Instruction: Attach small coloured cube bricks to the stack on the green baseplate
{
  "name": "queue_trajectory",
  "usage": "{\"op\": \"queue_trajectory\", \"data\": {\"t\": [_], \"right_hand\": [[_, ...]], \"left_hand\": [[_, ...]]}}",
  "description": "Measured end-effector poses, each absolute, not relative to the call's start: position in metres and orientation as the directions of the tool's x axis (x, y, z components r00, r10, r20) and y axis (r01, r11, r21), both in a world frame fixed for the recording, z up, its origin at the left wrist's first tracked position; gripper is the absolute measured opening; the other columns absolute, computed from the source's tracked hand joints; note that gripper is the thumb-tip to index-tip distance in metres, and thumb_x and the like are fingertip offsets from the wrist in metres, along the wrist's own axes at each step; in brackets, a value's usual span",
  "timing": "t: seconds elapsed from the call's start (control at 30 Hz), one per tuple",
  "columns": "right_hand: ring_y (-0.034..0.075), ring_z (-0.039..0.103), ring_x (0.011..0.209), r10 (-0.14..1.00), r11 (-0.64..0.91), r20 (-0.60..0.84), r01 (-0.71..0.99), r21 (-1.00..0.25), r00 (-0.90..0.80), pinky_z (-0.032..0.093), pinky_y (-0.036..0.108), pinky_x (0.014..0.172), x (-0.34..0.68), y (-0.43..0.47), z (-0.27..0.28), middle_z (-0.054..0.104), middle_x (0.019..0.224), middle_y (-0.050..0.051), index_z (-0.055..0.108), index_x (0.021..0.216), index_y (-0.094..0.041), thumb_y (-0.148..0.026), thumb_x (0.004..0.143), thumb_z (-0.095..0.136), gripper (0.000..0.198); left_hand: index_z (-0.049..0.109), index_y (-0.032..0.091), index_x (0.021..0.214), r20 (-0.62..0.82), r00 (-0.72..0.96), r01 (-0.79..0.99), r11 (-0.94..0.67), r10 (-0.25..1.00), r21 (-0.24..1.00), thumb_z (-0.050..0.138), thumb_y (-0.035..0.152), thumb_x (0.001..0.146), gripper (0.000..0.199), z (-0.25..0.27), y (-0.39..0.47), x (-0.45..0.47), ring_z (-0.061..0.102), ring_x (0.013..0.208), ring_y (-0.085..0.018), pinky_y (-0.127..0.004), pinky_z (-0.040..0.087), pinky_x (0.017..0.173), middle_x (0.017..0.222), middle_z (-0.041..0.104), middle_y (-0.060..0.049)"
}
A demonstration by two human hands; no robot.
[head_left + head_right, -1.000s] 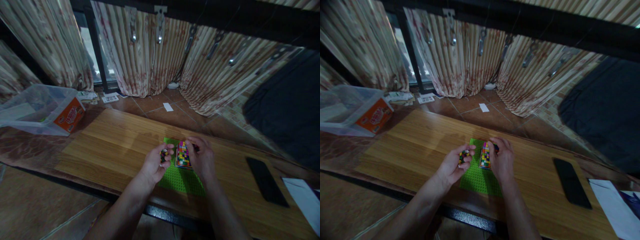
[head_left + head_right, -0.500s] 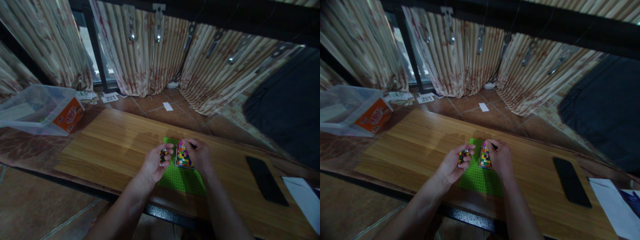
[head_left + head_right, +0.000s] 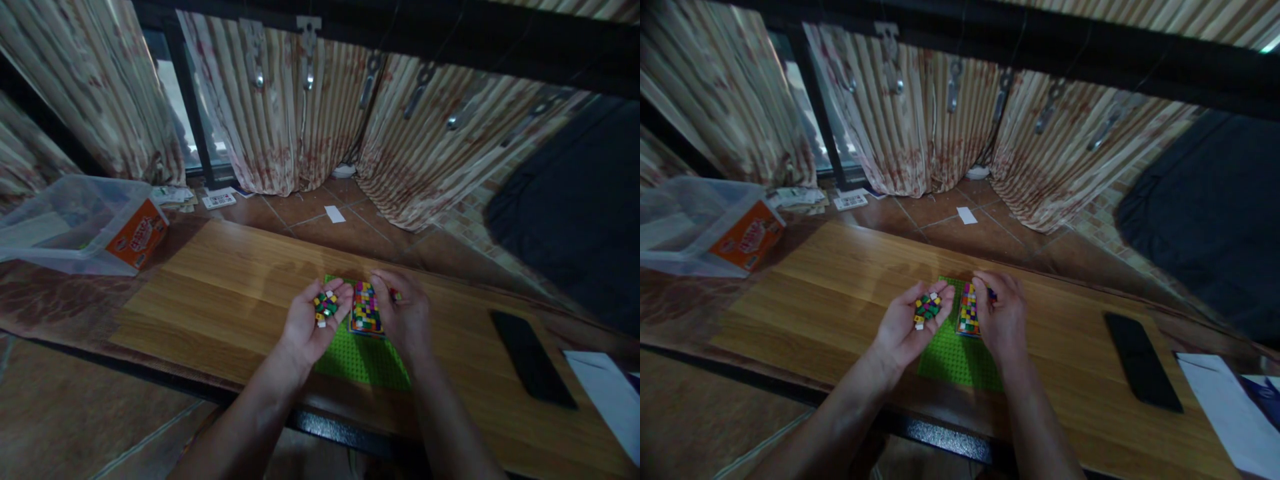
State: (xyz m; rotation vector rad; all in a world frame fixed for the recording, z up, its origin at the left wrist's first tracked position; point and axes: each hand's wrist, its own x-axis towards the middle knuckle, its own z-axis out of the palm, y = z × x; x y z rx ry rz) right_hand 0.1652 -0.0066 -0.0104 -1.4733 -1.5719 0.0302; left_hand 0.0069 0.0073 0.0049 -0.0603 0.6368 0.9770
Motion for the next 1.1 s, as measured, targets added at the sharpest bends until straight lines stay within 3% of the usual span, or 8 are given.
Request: {"op": "queue_trajectory", "data": {"t": [0.13, 0.27, 0.47, 0.7, 0.9, 1.1], "right_hand": [[0.019, 0.064, 0.091, 0.843, 0.400, 0.537, 0.657, -0.639, 0.008, 0.050, 0.035, 0.083, 0.150, -0.020, 0.013, 0.070, 0.096, 0.004, 0.071, 0.095, -0.024, -0.025, 0.090, 0.059, 0.012], [0.018, 0.064, 0.093, 0.907, 0.396, 0.396, 0.601, -0.695, -0.141, 0.051, 0.032, 0.082, 0.138, -0.030, 0.022, 0.068, 0.099, 0.002, 0.070, 0.097, -0.025, -0.019, 0.089, 0.061, 0.013], [0.017, 0.063, 0.094, 0.920, 0.391, 0.312, 0.581, -0.714, -0.237, 0.049, 0.032, 0.084, 0.130, -0.037, 0.024, 0.069, 0.099, 0.000, 0.070, 0.096, -0.026, -0.019, 0.087, 0.065, 0.013], [0.016, 0.062, 0.080, 0.960, 0.270, 0.245, 0.664, -0.697, -0.134, 0.045, 0.031, 0.074, 0.106, -0.041, 0.024, 0.067, 0.081, -0.001, 0.067, 0.077, -0.021, -0.016, 0.080, 0.073, 0.008], [0.017, 0.061, 0.077, 0.969, 0.227, 0.234, 0.681, -0.696, -0.085, 0.044, 0.031, 0.071, 0.099, -0.041, 0.018, 0.067, 0.080, 0.001, 0.067, 0.077, -0.019, -0.015, 0.081, 0.069, 0.006], [0.014, 0.062, 0.072, 0.973, 0.214, 0.223, 0.628, -0.748, -0.066, 0.045, 0.027, 0.068, 0.103, -0.043, 0.025, 0.067, 0.079, -0.001, 0.066, 0.081, -0.020, -0.015, 0.085, 0.061, 0.008]], "left_hand": [[0.066, 0.004, 0.088, -0.469, 0.416, -0.807, 0.554, 0.779, 0.204, 0.042, 0.028, 0.095, 0.035, 0.006, 0.008, 0.006, 0.069, 0.082, -0.019, -0.028, 0.057, 0.076, 0.088, 0.070, -0.015], [0.066, 0.005, 0.092, -0.447, 0.436, -0.805, 0.561, 0.781, 0.194, 0.041, 0.033, 0.095, 0.038, 0.009, 0.007, 0.004, 0.069, 0.084, -0.019, -0.026, 0.056, 0.073, 0.093, 0.070, -0.016], [0.067, 0.006, 0.093, -0.423, 0.441, -0.811, 0.553, 0.792, 0.191, 0.043, 0.040, 0.093, 0.042, 0.009, 0.006, 0.003, 0.069, 0.090, -0.022, -0.031, 0.054, 0.085, 0.095, 0.071, -0.017], [0.066, 0.005, 0.100, -0.378, 0.376, -0.819, 0.495, 0.846, 0.291, 0.042, 0.041, 0.094, 0.043, 0.007, 0.005, 0.002, 0.068, 0.094, -0.022, -0.031, 0.049, 0.092, 0.102, 0.071, -0.017], [0.068, 0.007, 0.100, -0.353, 0.377, -0.812, 0.489, 0.857, 0.320, 0.042, 0.038, 0.095, 0.041, 0.009, 0.003, 0.003, 0.067, 0.098, -0.021, -0.030, 0.049, 0.092, 0.100, 0.071, -0.015], [0.069, 0.007, 0.093, -0.411, 0.367, -0.824, 0.496, 0.835, 0.273, 0.045, 0.031, 0.094, 0.034, 0.008, 0.006, 0.004, 0.068, 0.084, -0.017, -0.027, 0.052, 0.083, 0.090, 0.071, -0.012]]}}
